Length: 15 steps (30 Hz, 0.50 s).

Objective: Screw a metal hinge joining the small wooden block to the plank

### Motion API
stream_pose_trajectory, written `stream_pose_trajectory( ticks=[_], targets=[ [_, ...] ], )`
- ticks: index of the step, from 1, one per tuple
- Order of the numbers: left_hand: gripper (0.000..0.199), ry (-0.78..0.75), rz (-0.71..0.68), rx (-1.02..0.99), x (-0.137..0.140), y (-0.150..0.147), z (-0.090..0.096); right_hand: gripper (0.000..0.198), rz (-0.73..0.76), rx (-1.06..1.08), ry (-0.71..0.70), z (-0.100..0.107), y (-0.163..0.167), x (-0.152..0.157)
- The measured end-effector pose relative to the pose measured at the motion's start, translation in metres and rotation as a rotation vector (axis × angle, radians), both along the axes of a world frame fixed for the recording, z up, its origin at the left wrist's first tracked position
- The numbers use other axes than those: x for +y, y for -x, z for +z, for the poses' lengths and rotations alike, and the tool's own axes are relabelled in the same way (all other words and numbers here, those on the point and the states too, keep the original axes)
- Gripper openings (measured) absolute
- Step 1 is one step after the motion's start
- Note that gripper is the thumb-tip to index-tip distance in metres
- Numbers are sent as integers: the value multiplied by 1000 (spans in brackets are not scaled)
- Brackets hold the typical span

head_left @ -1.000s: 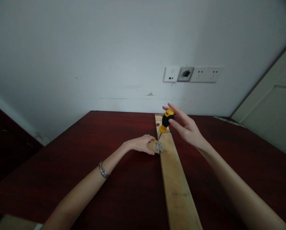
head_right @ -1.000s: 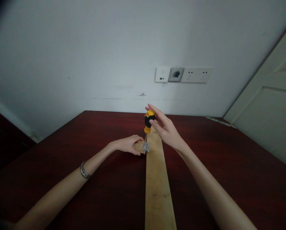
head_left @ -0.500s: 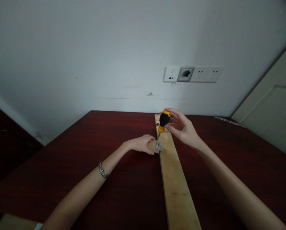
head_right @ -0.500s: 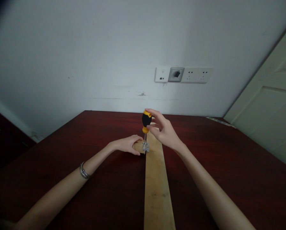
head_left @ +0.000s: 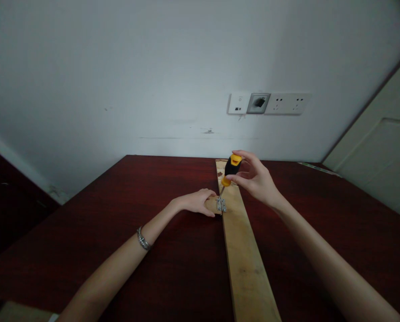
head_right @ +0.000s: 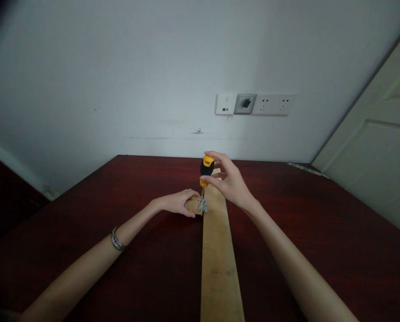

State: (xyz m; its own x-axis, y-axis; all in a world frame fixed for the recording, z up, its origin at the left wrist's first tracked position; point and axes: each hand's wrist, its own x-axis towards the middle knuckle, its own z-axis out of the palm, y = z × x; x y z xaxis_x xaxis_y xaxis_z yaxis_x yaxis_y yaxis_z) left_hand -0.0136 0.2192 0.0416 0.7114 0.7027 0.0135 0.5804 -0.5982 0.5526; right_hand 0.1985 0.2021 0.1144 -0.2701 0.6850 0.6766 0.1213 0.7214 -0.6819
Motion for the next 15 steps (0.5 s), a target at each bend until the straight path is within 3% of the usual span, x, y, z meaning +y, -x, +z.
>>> stream_pose_trajectory(
  ticks=[9, 15],
  targets=[
    [65, -1, 1, 10, 0, 0, 1, 42, 104, -35, 35, 12, -6, -10],
    [66, -6, -5, 16, 0, 0, 2, 47, 36, 41, 31, 10, -6, -5]
  ],
)
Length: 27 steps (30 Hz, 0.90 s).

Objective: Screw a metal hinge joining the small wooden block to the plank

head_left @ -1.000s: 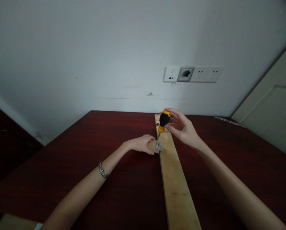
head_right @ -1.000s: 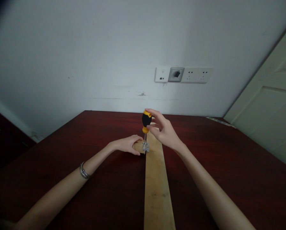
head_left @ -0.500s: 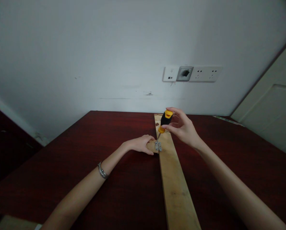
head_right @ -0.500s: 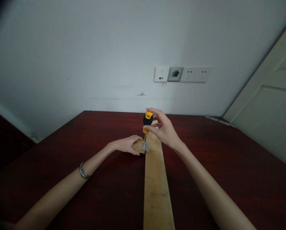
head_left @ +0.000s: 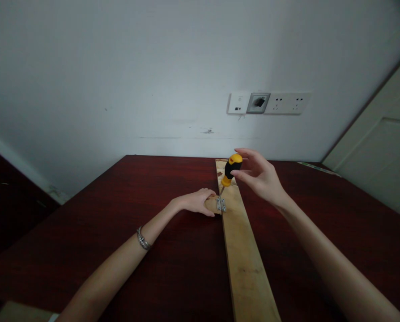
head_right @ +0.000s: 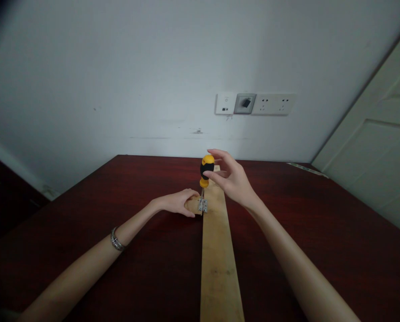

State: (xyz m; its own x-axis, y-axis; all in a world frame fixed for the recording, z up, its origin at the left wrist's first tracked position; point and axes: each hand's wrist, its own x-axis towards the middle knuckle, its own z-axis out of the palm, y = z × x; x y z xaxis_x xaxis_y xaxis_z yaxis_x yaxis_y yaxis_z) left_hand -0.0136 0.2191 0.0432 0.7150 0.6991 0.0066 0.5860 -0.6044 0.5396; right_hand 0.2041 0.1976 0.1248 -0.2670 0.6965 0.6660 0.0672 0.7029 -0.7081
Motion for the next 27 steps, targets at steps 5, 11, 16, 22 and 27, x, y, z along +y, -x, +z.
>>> stream_pose_trajectory(
  ticks=[5, 11, 16, 22, 27],
  targets=[
    [67, -4, -6, 6, 1, 0, -1, 40, -49, -6, -10, -1, 0, 3],
    [68, -4, -10, 8, 2, -1, -2, 48, -56, 13, 14, -4, -1, 6],
    [69, 5, -6, 13, 1, -1, -1, 52, -12, 21, 14, -5, 1, 5],
    [71, 7, 0, 26, 0, -1, 1, 43, -3, 25, -25, -3, 2, 2],
    [72, 3, -11, 19, 2, 0, -1, 42, 1, -54, -13, 0, 1, -3]
  ],
)
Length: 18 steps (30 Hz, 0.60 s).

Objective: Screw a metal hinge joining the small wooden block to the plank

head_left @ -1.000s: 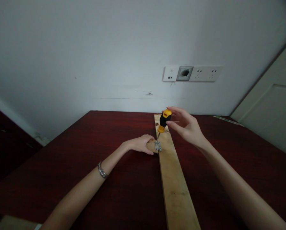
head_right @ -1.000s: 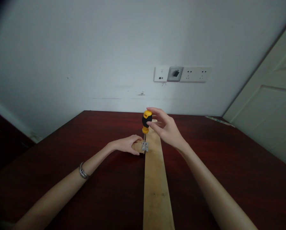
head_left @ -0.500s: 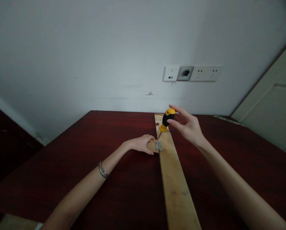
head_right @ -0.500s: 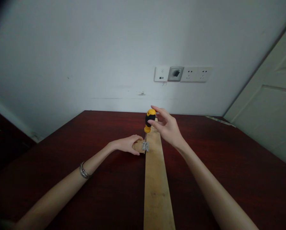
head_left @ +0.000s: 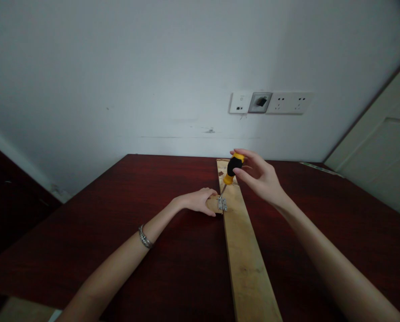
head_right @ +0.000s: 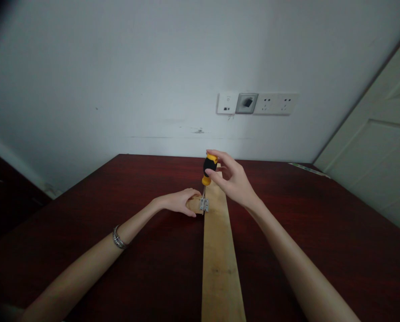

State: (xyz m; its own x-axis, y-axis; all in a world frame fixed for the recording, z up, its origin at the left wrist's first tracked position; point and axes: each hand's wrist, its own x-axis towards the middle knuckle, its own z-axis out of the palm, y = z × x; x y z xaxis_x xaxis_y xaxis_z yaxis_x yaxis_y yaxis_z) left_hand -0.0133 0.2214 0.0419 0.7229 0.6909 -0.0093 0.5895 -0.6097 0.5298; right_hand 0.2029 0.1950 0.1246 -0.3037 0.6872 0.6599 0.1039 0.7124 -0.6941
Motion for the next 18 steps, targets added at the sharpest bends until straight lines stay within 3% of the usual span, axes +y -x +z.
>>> stream_pose_trajectory(
  ticks=[5, 10, 14, 18],
  targets=[
    [72, 6, 9, -4, 0, 0, -1, 49, 80, -52, 40, 1, -2, -2],
    [71, -5, 15, -4, 0, 0, 0, 59, -73, -45, -1, -2, 3, 1],
    [71, -15, 14, -2, -2, -1, 2, 50, -188, -65, -11, -7, 7, 5],
    [70, -21, 15, -2, -3, -1, 3, 48, -100, -33, 47, -12, 10, 6]
  ],
)
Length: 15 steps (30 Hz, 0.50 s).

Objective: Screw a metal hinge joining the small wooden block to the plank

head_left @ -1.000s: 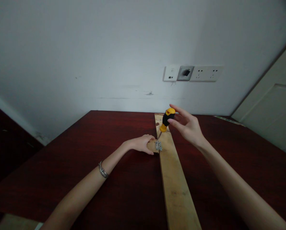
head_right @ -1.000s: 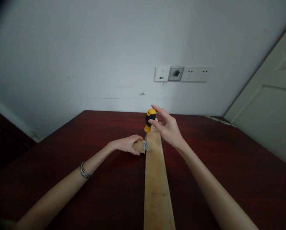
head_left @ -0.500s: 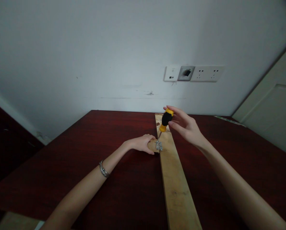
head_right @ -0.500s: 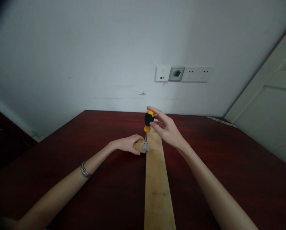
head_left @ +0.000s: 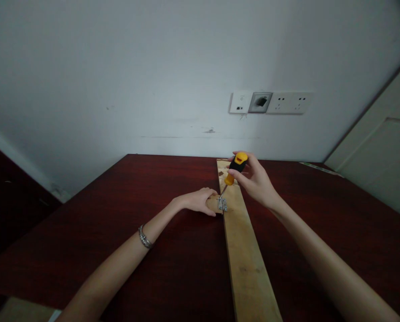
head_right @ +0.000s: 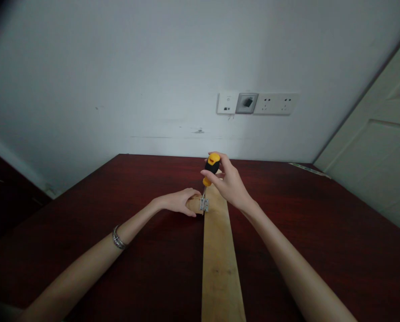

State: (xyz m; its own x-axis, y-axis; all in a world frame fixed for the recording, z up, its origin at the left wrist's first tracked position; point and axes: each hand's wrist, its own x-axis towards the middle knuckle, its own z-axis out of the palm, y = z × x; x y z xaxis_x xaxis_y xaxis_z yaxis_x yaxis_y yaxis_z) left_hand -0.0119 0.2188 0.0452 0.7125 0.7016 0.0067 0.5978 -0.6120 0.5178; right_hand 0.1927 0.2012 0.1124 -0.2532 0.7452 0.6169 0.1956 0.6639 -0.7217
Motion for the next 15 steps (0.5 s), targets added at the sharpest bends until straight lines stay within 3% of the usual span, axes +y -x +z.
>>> stream_pose_trajectory(
  ticks=[8, 15],
  targets=[
    [73, -15, -12, -18, 1, 1, -3, 67, 129, -183, 136, 7, -7, -6],
    [76, -8, -35, 2, 1, 1, -1, 49, 167, -155, 168, 3, -10, 1]
  ],
)
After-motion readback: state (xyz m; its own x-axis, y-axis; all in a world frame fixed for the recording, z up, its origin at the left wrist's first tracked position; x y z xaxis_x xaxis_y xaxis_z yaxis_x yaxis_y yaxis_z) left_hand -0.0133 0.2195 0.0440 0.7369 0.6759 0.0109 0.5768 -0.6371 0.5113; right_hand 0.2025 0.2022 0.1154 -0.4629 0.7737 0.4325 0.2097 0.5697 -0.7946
